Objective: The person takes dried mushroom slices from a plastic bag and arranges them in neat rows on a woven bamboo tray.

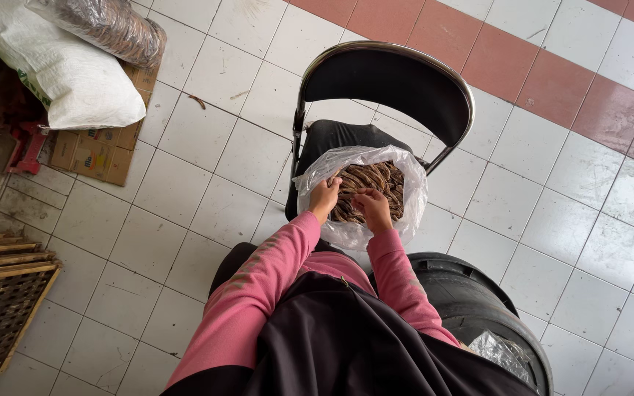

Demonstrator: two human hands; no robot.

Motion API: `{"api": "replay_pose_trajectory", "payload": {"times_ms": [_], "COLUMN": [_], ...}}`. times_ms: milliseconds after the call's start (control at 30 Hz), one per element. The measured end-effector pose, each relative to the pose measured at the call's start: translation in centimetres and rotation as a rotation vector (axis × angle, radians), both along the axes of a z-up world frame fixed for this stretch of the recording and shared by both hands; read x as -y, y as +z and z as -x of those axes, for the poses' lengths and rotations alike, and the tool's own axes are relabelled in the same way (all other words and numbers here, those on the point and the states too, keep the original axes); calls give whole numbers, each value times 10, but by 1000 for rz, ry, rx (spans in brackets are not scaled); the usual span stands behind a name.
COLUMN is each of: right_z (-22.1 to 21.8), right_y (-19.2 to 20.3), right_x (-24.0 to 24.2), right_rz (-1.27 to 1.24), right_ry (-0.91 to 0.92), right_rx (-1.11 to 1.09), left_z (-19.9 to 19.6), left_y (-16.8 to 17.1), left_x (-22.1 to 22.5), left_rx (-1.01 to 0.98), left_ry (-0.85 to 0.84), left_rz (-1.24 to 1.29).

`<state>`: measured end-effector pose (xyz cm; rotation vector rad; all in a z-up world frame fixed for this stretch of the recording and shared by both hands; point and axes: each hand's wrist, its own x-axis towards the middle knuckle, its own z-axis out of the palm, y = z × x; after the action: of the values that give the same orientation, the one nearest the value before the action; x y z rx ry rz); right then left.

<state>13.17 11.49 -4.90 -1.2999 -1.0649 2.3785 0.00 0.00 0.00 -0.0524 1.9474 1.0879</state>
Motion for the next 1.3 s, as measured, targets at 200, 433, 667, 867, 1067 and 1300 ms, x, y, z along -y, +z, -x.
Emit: {"api": "replay_pose_trajectory", "payload": {"times_ms": [200,433,667,867,1067,1300], "right_z": [6,8,12,7,11,29], "right_y": [17,21,6,-2,25,27], "right_x": [20,-1,7,16,39,26], "right_rz": [-373,-853,-690,-751,-1194,-1579], "right_ry": [66,251,349,365,573,601], "right_rx": [510,574,365,235,702,494], "left_z": [-3,-1,-2,-3,-5,-12], "left_y": [24,27,22,24,19,4], "left_x": [-2,-2,-2,-2,0,0], "left_rx": [-38,-44,-13,-45,-18,-89], "left_ry": [-53,-58,-41,-42,-25,13], "left_rz": [17,29,36,18,14,-98]}}
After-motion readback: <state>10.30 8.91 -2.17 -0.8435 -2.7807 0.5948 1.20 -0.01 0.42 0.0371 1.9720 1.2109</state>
